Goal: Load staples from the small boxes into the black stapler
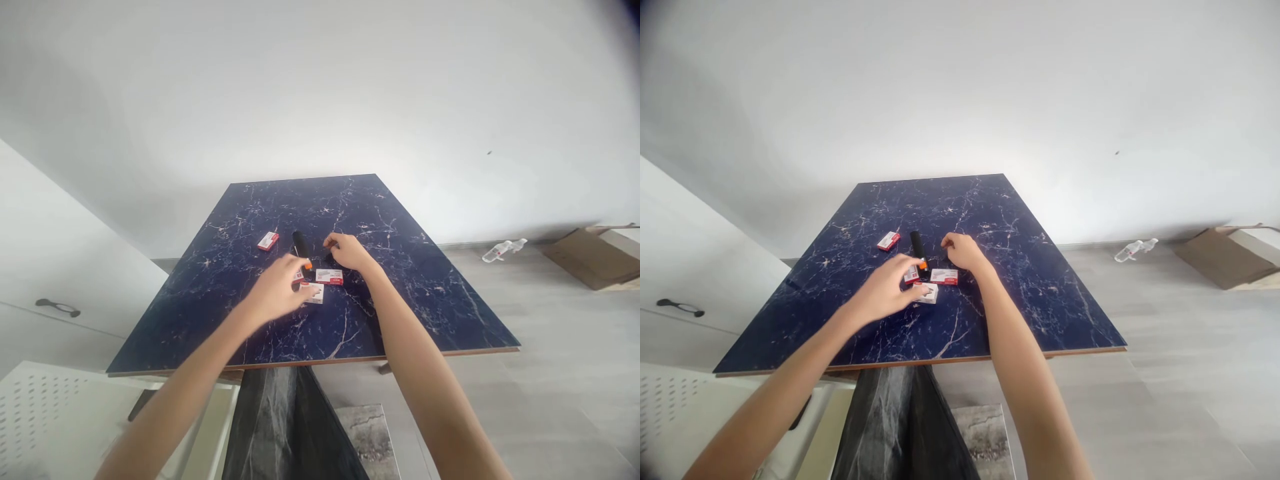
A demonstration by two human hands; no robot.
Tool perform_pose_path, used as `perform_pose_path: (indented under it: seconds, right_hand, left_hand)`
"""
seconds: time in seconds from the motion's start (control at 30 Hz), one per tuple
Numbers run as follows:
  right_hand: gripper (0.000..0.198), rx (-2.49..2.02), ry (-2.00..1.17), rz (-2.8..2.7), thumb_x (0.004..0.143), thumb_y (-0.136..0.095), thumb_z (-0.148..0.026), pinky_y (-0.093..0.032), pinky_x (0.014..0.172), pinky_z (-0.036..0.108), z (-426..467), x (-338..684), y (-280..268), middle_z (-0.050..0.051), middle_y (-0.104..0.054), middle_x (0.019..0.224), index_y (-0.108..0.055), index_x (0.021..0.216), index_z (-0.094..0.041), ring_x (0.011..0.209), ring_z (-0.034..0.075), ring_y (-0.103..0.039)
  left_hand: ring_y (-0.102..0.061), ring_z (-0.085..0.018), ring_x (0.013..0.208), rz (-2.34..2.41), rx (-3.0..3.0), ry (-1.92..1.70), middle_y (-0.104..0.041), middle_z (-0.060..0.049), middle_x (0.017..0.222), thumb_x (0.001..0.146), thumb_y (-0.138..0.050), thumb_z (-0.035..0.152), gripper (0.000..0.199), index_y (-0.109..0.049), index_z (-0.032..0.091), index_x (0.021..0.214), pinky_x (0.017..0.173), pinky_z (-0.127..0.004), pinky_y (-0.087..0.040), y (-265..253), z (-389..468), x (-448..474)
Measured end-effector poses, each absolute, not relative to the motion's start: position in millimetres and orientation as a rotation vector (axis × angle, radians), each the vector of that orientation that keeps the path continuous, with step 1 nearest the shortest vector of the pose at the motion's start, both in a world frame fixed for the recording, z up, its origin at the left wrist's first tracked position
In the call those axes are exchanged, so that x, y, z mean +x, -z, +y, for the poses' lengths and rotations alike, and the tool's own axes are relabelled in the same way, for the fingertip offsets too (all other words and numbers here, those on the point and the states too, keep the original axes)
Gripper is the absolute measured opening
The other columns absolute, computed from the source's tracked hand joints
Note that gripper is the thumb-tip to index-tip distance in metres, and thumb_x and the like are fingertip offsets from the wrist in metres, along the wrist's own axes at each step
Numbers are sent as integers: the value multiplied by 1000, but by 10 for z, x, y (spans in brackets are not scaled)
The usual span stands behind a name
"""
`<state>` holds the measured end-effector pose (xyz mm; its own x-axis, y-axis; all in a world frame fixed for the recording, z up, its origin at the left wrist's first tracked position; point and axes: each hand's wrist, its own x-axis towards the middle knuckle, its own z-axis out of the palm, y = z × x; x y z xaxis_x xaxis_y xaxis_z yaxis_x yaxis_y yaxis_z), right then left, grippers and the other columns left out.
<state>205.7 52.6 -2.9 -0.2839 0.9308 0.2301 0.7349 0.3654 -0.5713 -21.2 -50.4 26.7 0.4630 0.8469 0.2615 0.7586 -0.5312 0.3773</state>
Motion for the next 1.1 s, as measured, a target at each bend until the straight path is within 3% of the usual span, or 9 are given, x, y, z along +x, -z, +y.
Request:
perform_pose_path:
  seconds: [0.1, 0.2, 0.33, 0.43, 0.53, 0.67, 0.8, 0.97, 1.1]
  right_hand:
    - [37, -1361, -476, -2144, 80, -43, -3, -47, 84, 26, 360, 2040, -51, 2, -75, 98, -72, 94, -21, 90, 18, -67]
    - [35, -1266, -608, -2283, 82, -44, -5, -48, 84, 27, 106, 2104, -61, 2, -75, 94, -72, 91, -22, 87, 18, -67]
    - [37, -1131, -793, -2306, 93, -44, -18, -47, 99, 33, -275, 2376, -10, 3, -69, 124, -70, 118, -26, 111, 20, -64]
    - [56, -1078, -868, -2324, 91, -51, -21, -42, 110, 39, -474, 2516, -9, 3, -46, 155, -50, 146, -33, 137, 25, -49]
    - [69, -1003, -846, -2412, 84, -59, -17, -41, 111, 41, -538, 2446, -33, 3, -31, 163, -46, 149, -35, 141, 28, -44]
    - [56, -1047, -820, -2413, 86, -66, -26, -50, 96, 39, -479, 2217, -29, 8, -46, 154, -57, 140, -30, 110, 25, -65]
    - [42, -1094, -760, -2346, 82, -74, -32, -50, 86, 35, -453, 2149, 12, 10, -53, 145, -65, 122, -25, 101, 22, -64]
    - [39, -1088, -750, -2284, 74, -81, -41, -46, 71, 29, -486, 2085, -134, 6, -66, 114, -63, 102, -22, 78, 16, -58]
    - [42, -1026, -494, -2184, 76, -79, -50, -45, 79, 32, -323, 1803, -365, 7, -65, 112, -60, 99, -21, 88, 20, -57]
  left_hand:
    - [-60, -37, 110, 1639, 2526, -659, -60, -15, 122, 77, -71, 66, 65, -61, 26, 127, 90, -49, -50, -67, -791, 60]
    - [-60, -34, 105, 1663, 2554, -630, -62, -13, 114, 84, -70, 49, 40, -65, 26, 116, 88, -48, -51, 74, -925, 74]
    - [-61, -28, 110, 1505, 2515, -585, -62, -10, 119, 87, -63, 25, 27, -66, 26, 113, 97, -43, -51, 4, -866, -411]
    - [-50, -33, 130, 1466, 2485, -528, -51, -11, 143, 87, -64, 35, 36, -65, 26, 122, 109, -49, -42, -151, -642, -838]
    - [-46, -31, 135, 1521, 2406, -643, -54, -8, 143, 95, -51, 42, 39, -61, 27, 130, 113, -51, -37, -274, -213, -1047]
    - [-51, -32, 133, 1694, 2286, -543, -47, -14, 151, 89, -56, 31, 49, -60, 18, 136, 115, -45, -37, -266, 494, -1063]
    - [-52, -30, 132, 1587, 2302, -384, -53, -11, 147, 84, -59, 27, 47, -67, 21, 129, 113, -38, -39, -140, 843, -1120]
    - [-66, -29, 105, 1503, 2354, -325, -66, -10, 123, 79, -68, 45, 53, -68, 28, 129, 91, -37, -51, -101, 685, -1268]
    - [-67, -27, 89, 1534, 2199, -348, -71, -8, 106, 81, -64, 58, 55, -71, 25, 125, 81, -36, -52, -87, 577, -1261]
